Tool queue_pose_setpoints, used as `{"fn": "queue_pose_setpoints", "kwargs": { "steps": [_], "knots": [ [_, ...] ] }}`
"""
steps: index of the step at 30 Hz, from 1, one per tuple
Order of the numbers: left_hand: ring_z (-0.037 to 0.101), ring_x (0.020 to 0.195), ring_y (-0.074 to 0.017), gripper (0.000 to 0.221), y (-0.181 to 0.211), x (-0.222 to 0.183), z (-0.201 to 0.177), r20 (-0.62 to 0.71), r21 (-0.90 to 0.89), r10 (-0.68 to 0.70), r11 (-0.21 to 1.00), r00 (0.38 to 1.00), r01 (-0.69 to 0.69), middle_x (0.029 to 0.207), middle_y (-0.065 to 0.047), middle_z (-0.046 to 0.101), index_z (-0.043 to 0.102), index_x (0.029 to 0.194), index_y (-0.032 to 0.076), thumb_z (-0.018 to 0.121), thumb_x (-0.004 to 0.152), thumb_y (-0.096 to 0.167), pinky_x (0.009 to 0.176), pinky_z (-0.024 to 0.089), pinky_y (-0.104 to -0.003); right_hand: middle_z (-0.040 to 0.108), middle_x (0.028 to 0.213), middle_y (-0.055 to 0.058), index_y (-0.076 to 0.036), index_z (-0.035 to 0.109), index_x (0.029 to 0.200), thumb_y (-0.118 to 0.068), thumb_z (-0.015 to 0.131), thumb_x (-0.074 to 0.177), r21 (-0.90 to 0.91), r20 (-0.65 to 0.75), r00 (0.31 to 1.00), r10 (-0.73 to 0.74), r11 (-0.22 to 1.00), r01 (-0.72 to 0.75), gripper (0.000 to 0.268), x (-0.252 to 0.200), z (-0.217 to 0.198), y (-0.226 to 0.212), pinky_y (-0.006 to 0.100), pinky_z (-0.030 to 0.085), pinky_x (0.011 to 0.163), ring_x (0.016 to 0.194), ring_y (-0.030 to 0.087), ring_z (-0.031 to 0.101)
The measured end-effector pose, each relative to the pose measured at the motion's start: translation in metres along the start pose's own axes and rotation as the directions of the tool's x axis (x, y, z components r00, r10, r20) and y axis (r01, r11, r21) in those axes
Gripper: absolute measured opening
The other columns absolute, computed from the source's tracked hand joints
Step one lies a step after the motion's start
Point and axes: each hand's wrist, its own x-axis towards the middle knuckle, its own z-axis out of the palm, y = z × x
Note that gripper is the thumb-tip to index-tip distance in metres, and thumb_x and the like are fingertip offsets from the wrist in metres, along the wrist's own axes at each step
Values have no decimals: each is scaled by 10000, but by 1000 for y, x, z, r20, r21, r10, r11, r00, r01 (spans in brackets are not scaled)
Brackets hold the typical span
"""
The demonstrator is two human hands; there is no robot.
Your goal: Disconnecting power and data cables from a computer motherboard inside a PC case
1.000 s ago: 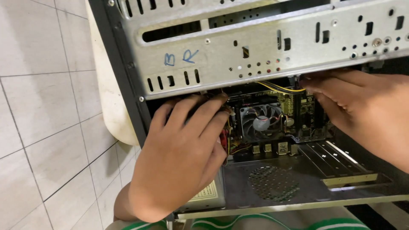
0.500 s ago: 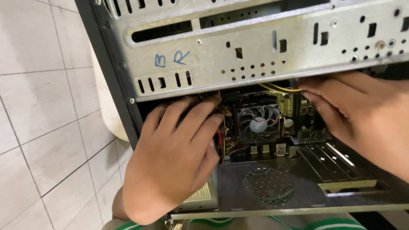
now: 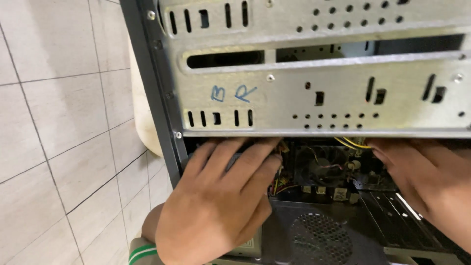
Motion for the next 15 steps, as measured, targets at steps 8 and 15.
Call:
{"fn": "queue_pose_setpoints", "kwargs": {
  "steps": [8, 15],
  "knots": [
    [578, 1184, -302, 290, 0, 4, -3, 14, 9, -6, 1000, 1000, 6, 1343, -51, 648, 726, 1211, 96, 639, 950, 186, 943, 488, -487, 701, 995, 132, -82, 665, 1337, -223, 596, 932, -33, -179, 981, -70, 997, 65, 434, 12, -26, -12, 418, 550, 856, 841, 326, 685],
    [656, 1052, -268, 208, 4, 26, -8, -52, -46, -13, 999, 999, 11, 1133, -110, 722, 748, 1055, 25, 580, 940, 69, 933, 540, -404, 598, 835, 141, 16, 695, 1143, -3, 527, 921, 310, -244, 965, 94, 951, -14, 279, 11, -44, -31, 427, 446, 770, 737, 305, 574]
  ]
}}
